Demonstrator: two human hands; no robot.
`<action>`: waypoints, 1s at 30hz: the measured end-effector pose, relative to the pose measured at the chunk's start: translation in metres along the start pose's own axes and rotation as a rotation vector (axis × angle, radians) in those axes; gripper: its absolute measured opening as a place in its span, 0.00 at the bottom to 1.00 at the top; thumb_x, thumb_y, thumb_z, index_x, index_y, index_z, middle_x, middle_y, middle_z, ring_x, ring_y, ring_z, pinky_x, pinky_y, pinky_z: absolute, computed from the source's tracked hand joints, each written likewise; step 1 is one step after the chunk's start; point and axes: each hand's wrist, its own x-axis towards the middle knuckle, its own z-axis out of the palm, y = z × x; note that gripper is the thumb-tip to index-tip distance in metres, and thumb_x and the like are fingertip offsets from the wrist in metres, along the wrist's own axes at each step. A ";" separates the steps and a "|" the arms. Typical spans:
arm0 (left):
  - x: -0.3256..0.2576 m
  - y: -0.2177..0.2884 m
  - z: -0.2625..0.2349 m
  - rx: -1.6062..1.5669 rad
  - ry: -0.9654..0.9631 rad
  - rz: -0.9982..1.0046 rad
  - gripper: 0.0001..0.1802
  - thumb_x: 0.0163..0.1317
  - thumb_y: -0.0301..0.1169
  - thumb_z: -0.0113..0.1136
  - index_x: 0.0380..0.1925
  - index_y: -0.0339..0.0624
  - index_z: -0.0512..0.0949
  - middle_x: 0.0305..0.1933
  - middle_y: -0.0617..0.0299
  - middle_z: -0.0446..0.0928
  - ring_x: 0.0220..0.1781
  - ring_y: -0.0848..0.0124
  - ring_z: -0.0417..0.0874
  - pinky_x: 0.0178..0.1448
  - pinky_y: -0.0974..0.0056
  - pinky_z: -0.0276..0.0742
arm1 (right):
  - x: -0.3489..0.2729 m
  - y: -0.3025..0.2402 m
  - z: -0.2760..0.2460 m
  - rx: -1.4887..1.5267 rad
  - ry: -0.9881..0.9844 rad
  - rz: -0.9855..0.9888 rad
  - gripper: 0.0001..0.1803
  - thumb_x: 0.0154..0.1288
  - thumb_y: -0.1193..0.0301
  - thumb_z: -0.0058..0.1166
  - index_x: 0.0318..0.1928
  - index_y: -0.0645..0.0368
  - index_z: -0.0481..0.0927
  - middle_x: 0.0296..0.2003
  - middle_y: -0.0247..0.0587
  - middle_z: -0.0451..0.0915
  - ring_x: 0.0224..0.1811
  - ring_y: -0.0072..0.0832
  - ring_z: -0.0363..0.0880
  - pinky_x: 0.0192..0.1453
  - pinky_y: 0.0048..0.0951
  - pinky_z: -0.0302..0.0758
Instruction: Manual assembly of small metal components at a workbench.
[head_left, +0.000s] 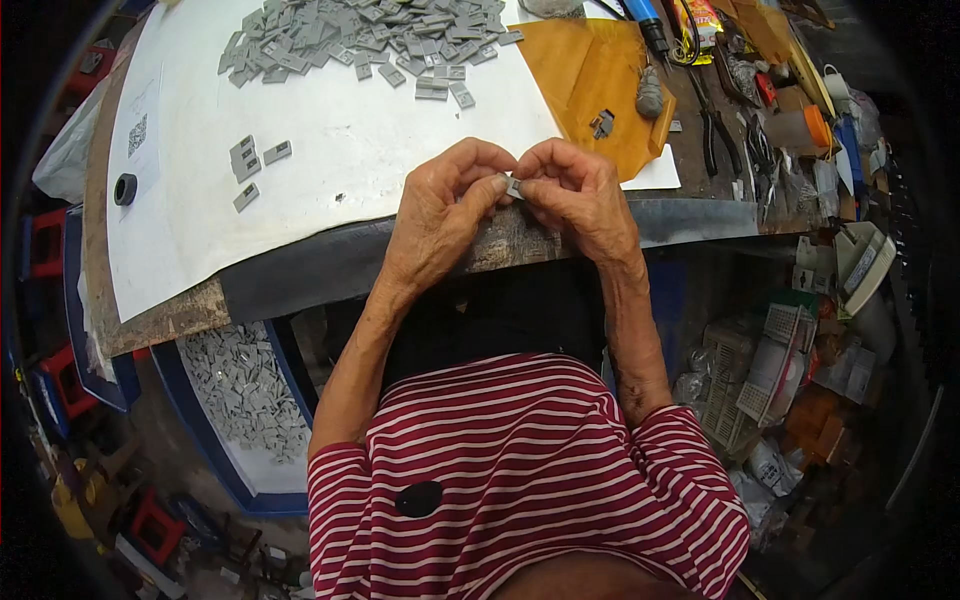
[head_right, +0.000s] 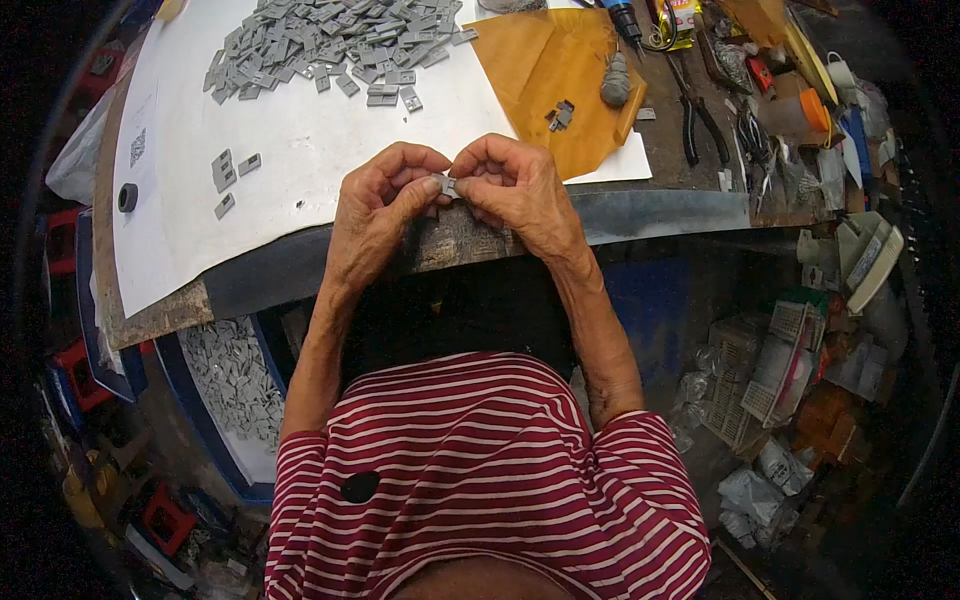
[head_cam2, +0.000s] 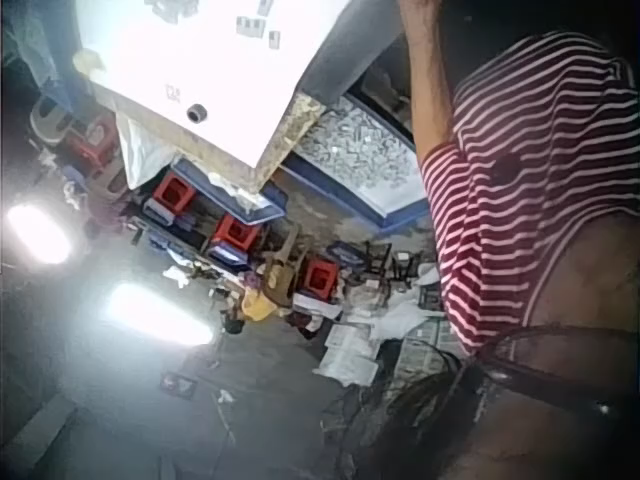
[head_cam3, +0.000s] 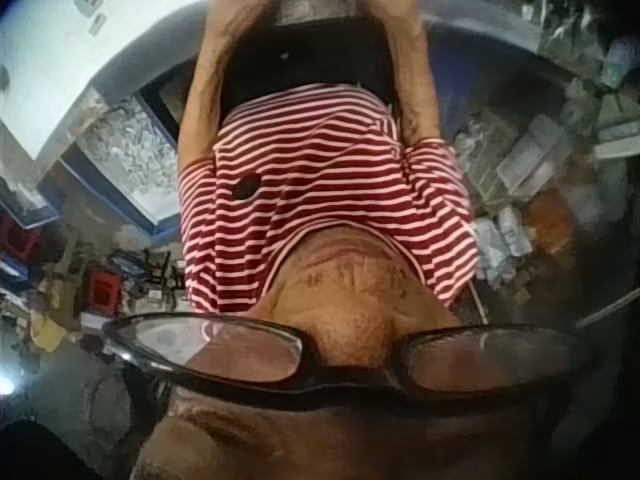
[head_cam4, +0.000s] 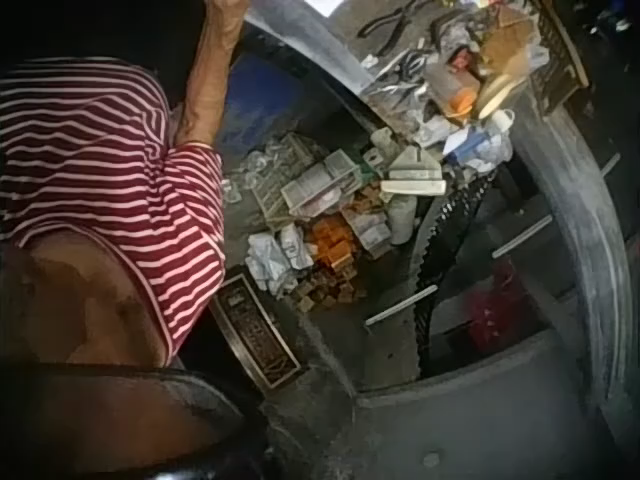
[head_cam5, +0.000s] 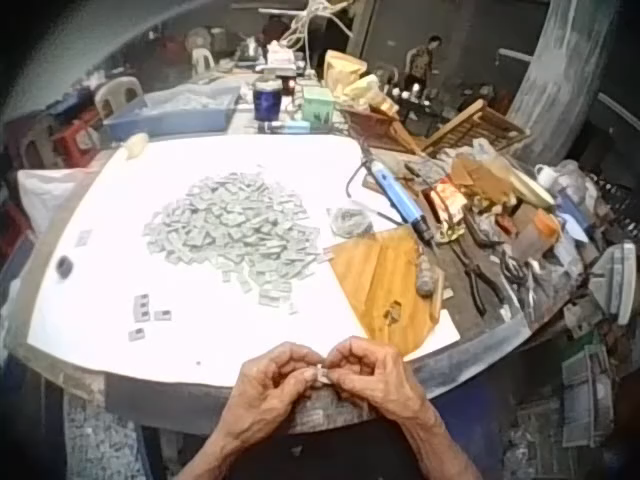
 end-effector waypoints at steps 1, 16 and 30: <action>0.000 0.000 -0.001 -0.001 0.000 0.000 0.09 0.61 0.25 0.52 0.41 0.33 0.73 0.33 0.62 0.77 0.34 0.79 0.76 0.38 0.76 0.71 | 0.000 0.000 -0.001 -0.001 0.000 0.000 0.05 0.54 0.79 0.54 0.33 0.65 0.75 0.21 0.28 0.72 0.18 0.10 0.65 0.18 0.12 0.59; -0.002 -0.005 0.004 0.449 0.058 0.289 0.09 0.54 0.21 0.55 0.37 0.35 0.74 0.22 0.52 0.75 0.23 0.63 0.78 0.29 0.66 0.72 | 0.000 0.004 0.002 -0.018 0.099 -0.050 0.05 0.51 0.80 0.52 0.31 0.66 0.75 0.19 0.25 0.71 0.18 0.08 0.62 0.20 0.11 0.56; -0.006 0.001 -0.004 0.669 0.061 0.307 0.11 0.53 0.25 0.61 0.37 0.36 0.76 0.27 0.55 0.77 0.27 0.70 0.78 0.31 0.69 0.73 | 0.002 0.007 -0.001 0.123 -0.003 -0.005 0.06 0.58 0.78 0.52 0.35 0.68 0.75 0.19 0.29 0.72 0.17 0.11 0.64 0.19 0.12 0.59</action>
